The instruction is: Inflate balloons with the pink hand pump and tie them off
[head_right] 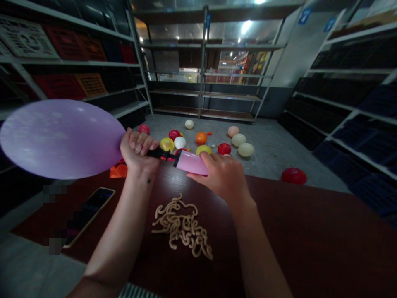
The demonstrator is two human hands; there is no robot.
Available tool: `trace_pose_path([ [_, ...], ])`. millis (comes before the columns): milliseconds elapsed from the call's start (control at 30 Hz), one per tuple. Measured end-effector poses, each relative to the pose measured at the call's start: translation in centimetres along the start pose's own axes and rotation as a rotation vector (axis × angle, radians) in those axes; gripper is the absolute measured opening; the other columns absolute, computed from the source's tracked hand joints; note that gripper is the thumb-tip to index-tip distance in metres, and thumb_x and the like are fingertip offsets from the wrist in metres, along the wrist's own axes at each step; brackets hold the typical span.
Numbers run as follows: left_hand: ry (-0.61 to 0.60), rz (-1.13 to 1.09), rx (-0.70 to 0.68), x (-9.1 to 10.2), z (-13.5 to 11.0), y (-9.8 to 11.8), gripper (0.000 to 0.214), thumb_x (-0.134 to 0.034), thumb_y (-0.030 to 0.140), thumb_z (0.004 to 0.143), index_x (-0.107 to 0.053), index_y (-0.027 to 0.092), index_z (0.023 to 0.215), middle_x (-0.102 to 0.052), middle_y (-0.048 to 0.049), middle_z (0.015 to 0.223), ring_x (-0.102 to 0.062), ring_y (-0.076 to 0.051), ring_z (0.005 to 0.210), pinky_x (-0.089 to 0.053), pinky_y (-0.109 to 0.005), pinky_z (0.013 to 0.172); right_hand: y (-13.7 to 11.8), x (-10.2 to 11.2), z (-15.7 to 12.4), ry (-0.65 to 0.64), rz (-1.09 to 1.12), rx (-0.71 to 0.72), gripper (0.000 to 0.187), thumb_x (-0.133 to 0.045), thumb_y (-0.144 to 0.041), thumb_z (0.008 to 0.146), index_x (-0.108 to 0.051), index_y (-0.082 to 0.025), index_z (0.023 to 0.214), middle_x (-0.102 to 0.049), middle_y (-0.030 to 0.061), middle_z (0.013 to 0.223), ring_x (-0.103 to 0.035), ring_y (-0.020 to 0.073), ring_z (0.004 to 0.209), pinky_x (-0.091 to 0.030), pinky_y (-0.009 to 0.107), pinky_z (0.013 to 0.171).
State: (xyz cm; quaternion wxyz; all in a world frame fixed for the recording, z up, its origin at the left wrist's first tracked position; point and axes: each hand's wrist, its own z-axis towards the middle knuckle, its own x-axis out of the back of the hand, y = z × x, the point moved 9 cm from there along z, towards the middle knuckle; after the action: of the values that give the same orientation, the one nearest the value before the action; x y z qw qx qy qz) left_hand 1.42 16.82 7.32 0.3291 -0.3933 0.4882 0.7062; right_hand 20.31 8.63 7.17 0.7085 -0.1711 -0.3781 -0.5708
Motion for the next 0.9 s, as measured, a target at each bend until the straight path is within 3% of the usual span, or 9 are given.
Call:
trace_pose_path([
  [267,-0.027,-0.077,-0.096,1.8,1.6,4.3,0.058,-0.041,0.025,0.101,-0.013,0.019,0.051,-0.017,0.0067,0.038,-0.018,-0.005,0.030,-0.028,-0.021,0.039,2.0,0.5,-0.8,0.094,-0.037,0.054,0.053,-0.062,-0.066,0.084,-0.071,-0.016,0.099,-0.074,0.0095,0.082,-0.067,0.0225,0.071,-0.041,0.034,0.068],
  [467,-0.039,-0.072,-0.152,2.5,1.9,7.2,0.057,-0.035,0.023,0.102,-0.013,0.018,0.050,-0.017,0.0051,0.038,-0.017,-0.006,0.030,-0.028,-0.022,0.040,2.9,1.5,-1.1,0.103,-0.042,-0.013,0.046,-0.059,-0.061,0.086,-0.068,-0.021,0.107,-0.074,0.0110,0.091,-0.068,0.0279,0.081,-0.045,0.039,0.073],
  [633,-0.134,-0.030,-0.220,-0.7,-1.2,8.1,0.058,-0.033,0.026,0.104,-0.016,0.017,0.049,-0.019,0.0038,0.039,-0.019,-0.007,0.032,-0.027,-0.023,0.041,3.3,2.7,-1.2,0.083,-0.119,-0.017,0.044,-0.054,-0.059,0.090,-0.068,-0.019,0.104,-0.072,0.0125,0.087,-0.066,0.0299,0.077,-0.045,0.041,0.069],
  [733,-0.113,-0.078,-0.280,-2.5,-3.3,8.5,0.060,-0.024,0.027,0.106,-0.012,0.016,0.049,-0.016,0.0037,0.038,-0.015,-0.007,0.030,-0.024,-0.023,0.039,4.0,3.3,-1.4,0.080,-0.160,-0.016,0.045,-0.052,-0.059,0.091,-0.068,-0.018,0.102,-0.070,0.0124,0.085,-0.064,0.0286,0.075,-0.042,0.039,0.065],
  [900,-0.044,-0.115,-0.338,-3.5,-4.7,8.3,0.057,-0.014,0.026,0.106,-0.001,0.017,0.052,-0.007,0.0045,0.037,-0.007,-0.006,0.028,-0.018,-0.022,0.036,3.8,4.8,-1.4,0.235,-0.208,0.032,0.048,-0.054,-0.063,0.089,-0.069,-0.018,0.095,-0.067,0.0083,0.076,-0.059,0.0218,0.066,-0.035,0.035,0.062],
])
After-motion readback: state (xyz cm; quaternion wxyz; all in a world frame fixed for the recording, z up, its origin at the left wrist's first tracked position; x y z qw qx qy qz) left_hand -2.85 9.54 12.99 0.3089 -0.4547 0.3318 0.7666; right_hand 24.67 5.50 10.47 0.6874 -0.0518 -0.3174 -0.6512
